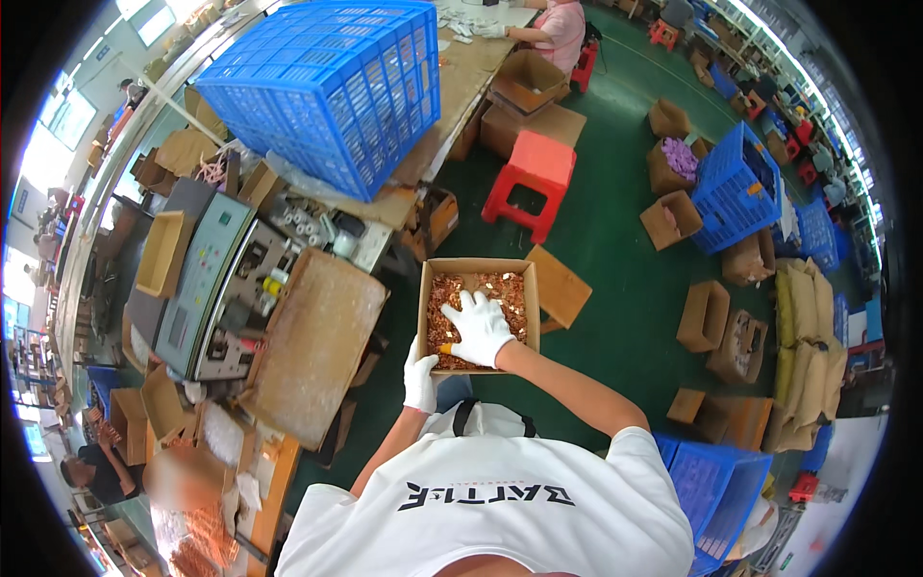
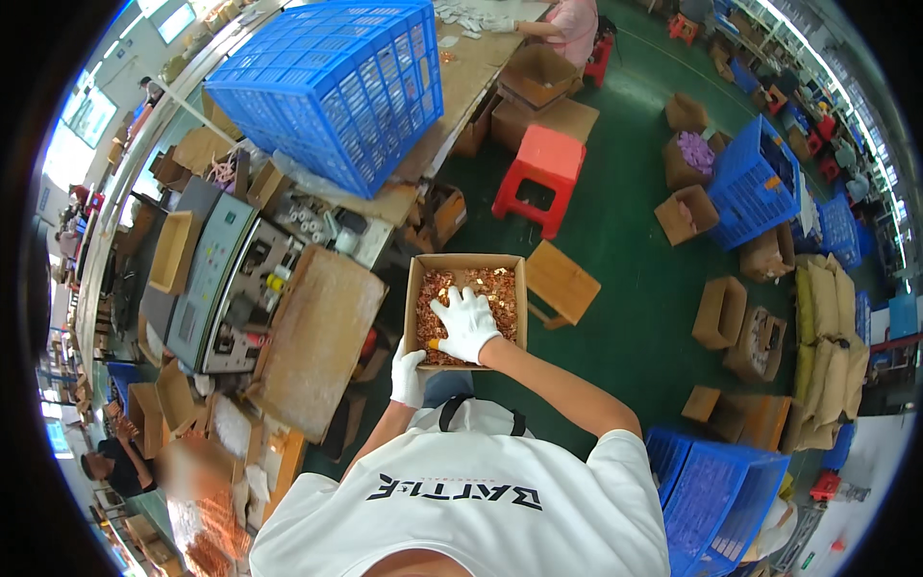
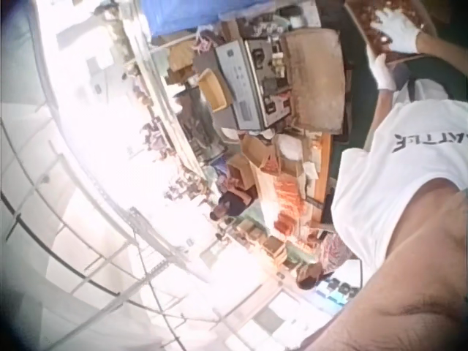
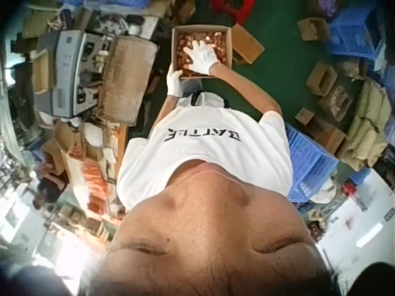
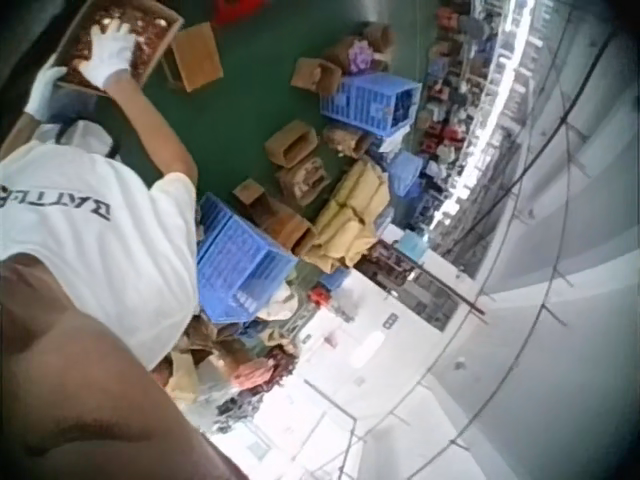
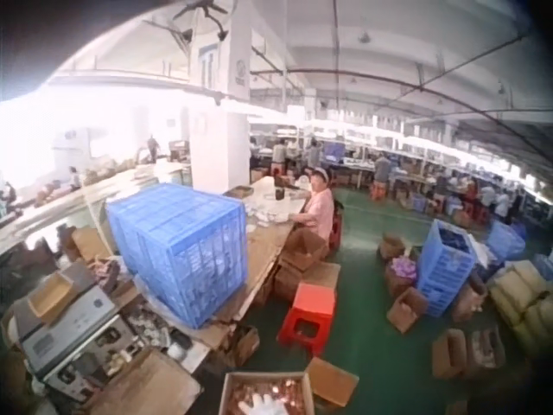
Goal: The person picks up a white plastic housing and a copper contact, fits the contact into the housing, and presses it into place. They then set the unit down and pour more copper contacts from a cardboard box onto the table.
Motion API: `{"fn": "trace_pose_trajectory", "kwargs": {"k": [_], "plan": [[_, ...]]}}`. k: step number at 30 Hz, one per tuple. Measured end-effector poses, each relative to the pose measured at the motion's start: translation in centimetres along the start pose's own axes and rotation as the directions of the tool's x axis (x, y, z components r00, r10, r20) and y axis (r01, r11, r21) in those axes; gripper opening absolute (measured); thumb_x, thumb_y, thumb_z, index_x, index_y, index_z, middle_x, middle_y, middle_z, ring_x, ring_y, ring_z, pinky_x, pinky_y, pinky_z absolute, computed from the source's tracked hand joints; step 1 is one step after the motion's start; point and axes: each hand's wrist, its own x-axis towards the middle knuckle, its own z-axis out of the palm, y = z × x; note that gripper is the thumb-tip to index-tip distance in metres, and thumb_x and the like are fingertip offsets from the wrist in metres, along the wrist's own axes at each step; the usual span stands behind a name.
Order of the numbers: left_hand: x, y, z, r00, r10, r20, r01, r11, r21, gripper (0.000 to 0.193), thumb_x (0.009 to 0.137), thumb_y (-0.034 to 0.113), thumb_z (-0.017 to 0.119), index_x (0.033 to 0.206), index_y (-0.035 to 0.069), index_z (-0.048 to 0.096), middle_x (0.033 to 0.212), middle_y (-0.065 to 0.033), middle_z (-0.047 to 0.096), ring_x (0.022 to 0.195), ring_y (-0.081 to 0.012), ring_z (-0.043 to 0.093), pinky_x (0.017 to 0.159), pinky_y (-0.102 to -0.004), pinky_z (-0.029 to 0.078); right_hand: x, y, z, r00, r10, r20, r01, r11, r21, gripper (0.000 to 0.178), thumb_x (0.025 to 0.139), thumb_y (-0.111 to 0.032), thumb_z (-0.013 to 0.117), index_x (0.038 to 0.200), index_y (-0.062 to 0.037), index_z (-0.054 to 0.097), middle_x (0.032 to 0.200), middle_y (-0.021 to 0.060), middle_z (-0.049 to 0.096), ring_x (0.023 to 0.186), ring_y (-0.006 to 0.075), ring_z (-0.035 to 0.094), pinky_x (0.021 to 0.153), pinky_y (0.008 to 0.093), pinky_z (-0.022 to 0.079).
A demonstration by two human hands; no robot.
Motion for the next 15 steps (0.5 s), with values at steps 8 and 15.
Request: {"fn": "trace_pose_trajectory", "kwargs": {"k": [8, 15], "plan": [[19.4, 6.8, 11.2, 0.999, -0.033, -0.011, 0.032, 0.997, -0.064, 0.07, 0.079, -0.004, 0.042, 0.148, 0.003, 0.037, 0.138, -0.0131, 0.051, 0.122, -0.025, 0.057, 0.101, -0.0367, 0.051, 17.5, 13.6, -5.4, 0.999, -0.048, 0.006, 0.048, 0.998, -0.037, 0.051, 0.078, -0.032, 0.072, 0.123, -0.0113, 0.059, 0.108, 0.017, 0.053, 0.099, 0.034, 0.057, 0.079, 0.047, 0.051], [33.7, 10.6, 18.7, 0.998, 0.048, -0.044, -0.049, 0.999, -0.012, 0.066, 0.082, -0.002, 0.044, 0.148, 0.006, 0.037, 0.131, -0.0121, 0.055, 0.113, -0.0264, 0.061, 0.092, -0.0472, 0.056, 30.4, 24.4, -10.1, 0.993, -0.107, 0.059, 0.099, 0.988, 0.122, 0.033, 0.08, -0.02, 0.069, 0.111, -0.0121, 0.058, 0.106, 0.0192, 0.052, 0.088, 0.0373, 0.065, 0.071, 0.0498, 0.056]]}}
